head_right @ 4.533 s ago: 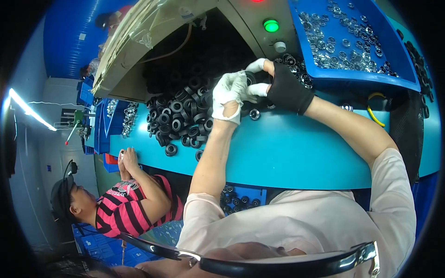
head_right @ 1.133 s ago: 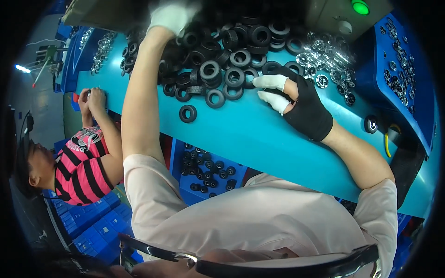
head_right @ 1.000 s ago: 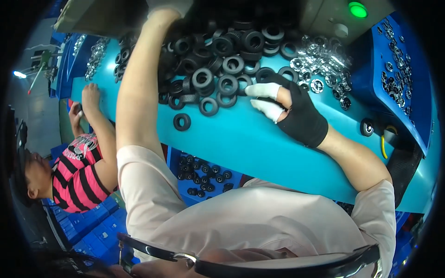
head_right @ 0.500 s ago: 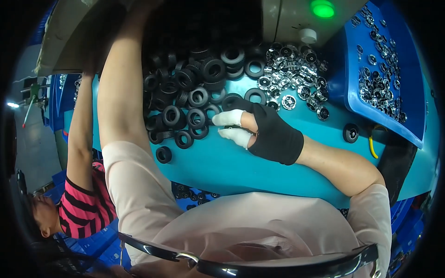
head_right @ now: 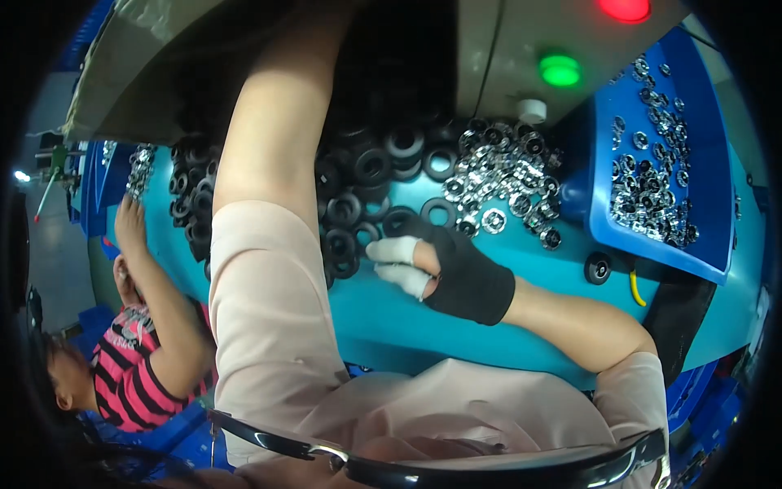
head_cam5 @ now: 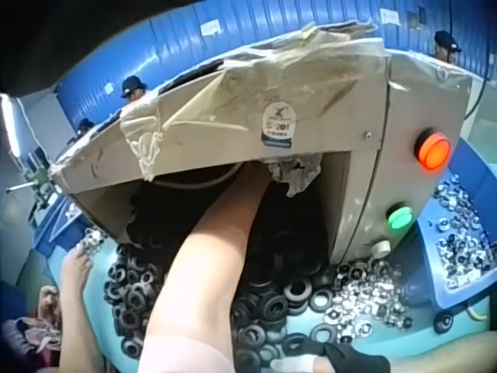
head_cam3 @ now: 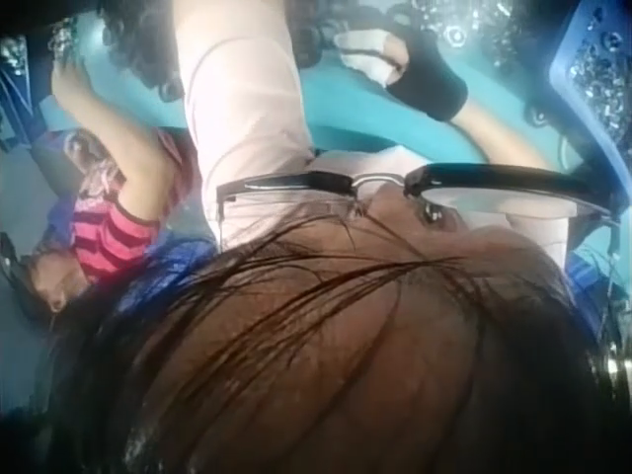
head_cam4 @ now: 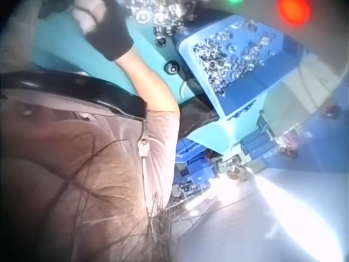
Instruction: The person assembles rubber gaskets onto metal rings by hand at a production workstation.
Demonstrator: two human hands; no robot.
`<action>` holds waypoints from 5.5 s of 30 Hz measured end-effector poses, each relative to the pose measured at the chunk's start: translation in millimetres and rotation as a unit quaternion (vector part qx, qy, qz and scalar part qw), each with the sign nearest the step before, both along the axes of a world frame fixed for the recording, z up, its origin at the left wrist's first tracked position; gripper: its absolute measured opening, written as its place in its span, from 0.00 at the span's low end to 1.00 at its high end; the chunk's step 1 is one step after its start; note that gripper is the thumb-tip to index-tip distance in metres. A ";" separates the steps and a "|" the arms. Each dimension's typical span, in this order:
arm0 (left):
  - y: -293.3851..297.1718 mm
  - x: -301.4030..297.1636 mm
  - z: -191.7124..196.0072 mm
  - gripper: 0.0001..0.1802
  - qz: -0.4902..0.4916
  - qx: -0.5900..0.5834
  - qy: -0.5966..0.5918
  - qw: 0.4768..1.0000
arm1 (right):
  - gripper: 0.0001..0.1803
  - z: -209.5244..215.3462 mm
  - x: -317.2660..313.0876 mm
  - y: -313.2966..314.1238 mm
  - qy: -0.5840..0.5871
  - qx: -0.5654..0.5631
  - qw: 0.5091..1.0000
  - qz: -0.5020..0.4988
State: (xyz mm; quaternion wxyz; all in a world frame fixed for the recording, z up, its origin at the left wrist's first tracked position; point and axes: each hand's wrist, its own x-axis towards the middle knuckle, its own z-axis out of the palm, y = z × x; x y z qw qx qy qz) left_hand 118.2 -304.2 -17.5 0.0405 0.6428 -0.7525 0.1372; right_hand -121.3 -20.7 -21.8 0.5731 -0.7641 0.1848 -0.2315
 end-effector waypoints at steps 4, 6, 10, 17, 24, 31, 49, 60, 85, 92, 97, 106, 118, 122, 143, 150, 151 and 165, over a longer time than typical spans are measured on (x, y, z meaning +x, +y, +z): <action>2.1 25.1 -28.7 0.19 0.084 -0.003 0.074 0.994 | 0.20 -6.3 -5.3 -1.5 -0.023 -0.028 0.998 0.047; 17.7 61.1 -38.9 0.19 0.132 -0.003 0.111 0.985 | 0.20 -4.2 -5.4 -3.3 -0.006 -0.039 0.998 0.049; 91.4 149.4 -46.4 0.19 0.232 0.011 0.179 0.956 | 0.20 -2.7 -2.8 -5.5 -0.017 -0.003 0.999 0.045; 327.2 323.1 41.8 0.19 0.394 0.004 0.250 0.884 | 0.16 -0.2 -4.0 -2.2 -0.049 0.019 0.999 0.003; 225.9 161.7 -8.9 0.18 0.310 -0.023 0.335 0.889 | 0.18 4.1 -2.5 -4.8 0.026 0.058 0.998 0.026; 120.1 26.6 -41.0 0.16 0.189 -0.047 0.430 0.881 | 0.18 5.2 -0.4 -5.7 -0.003 -0.010 1.000 0.026; 87.0 -39.7 -26.1 0.13 -0.002 -0.106 0.546 0.831 | 0.17 7.5 1.5 -3.5 -0.018 0.000 1.000 -0.003; 98.6 -46.9 34.0 0.11 -0.147 -0.121 0.609 0.770 | 0.14 8.8 -1.4 3.9 0.031 0.129 0.990 -0.054; 298.9 -79.5 20.2 0.21 0.016 0.075 0.881 0.467 | 0.17 19.2 -11.8 -8.1 -0.117 -0.172 0.949 -0.235; 300.3 -88.2 23.3 0.22 0.008 0.116 0.876 0.469 | 0.19 7.7 -26.2 -16.8 -0.108 -0.066 0.957 -0.261; 299.7 -88.8 17.8 0.23 -0.028 0.109 0.851 0.513 | 0.21 8.5 -24.2 -22.3 -0.103 -0.066 0.964 -0.237; 301.7 -87.8 20.7 0.21 -0.034 0.102 0.840 0.532 | 0.21 14.5 -22.1 -17.7 -0.123 -0.077 0.963 -0.226; 303.9 -94.9 24.6 0.24 -0.028 0.243 0.916 0.318 | 0.15 34.0 -19.5 -21.7 -0.142 -0.190 0.943 -0.232; 304.7 -93.4 19.6 0.26 -0.062 0.241 0.930 0.271 | 0.16 35.1 -22.9 -23.2 -0.133 -0.147 0.946 -0.254; 295.2 -86.8 19.6 0.24 -0.044 0.175 0.921 0.345 | 0.19 32.4 -24.2 -23.3 -0.121 -0.072 0.958 -0.250; 306.4 -101.2 15.4 0.33 -0.087 0.010 0.796 0.599 | 0.14 31.0 -21.8 -25.4 -0.121 0.061 0.968 -0.211; 305.8 -101.5 16.0 0.33 -0.088 0.011 0.790 0.607 | 0.14 29.3 -21.5 -25.2 -0.128 0.076 0.968 -0.204; 303.4 -98.8 11.2 0.33 -0.075 0.034 0.785 0.614 | 0.16 24.1 -21.5 -24.9 -0.119 0.066 0.968 -0.212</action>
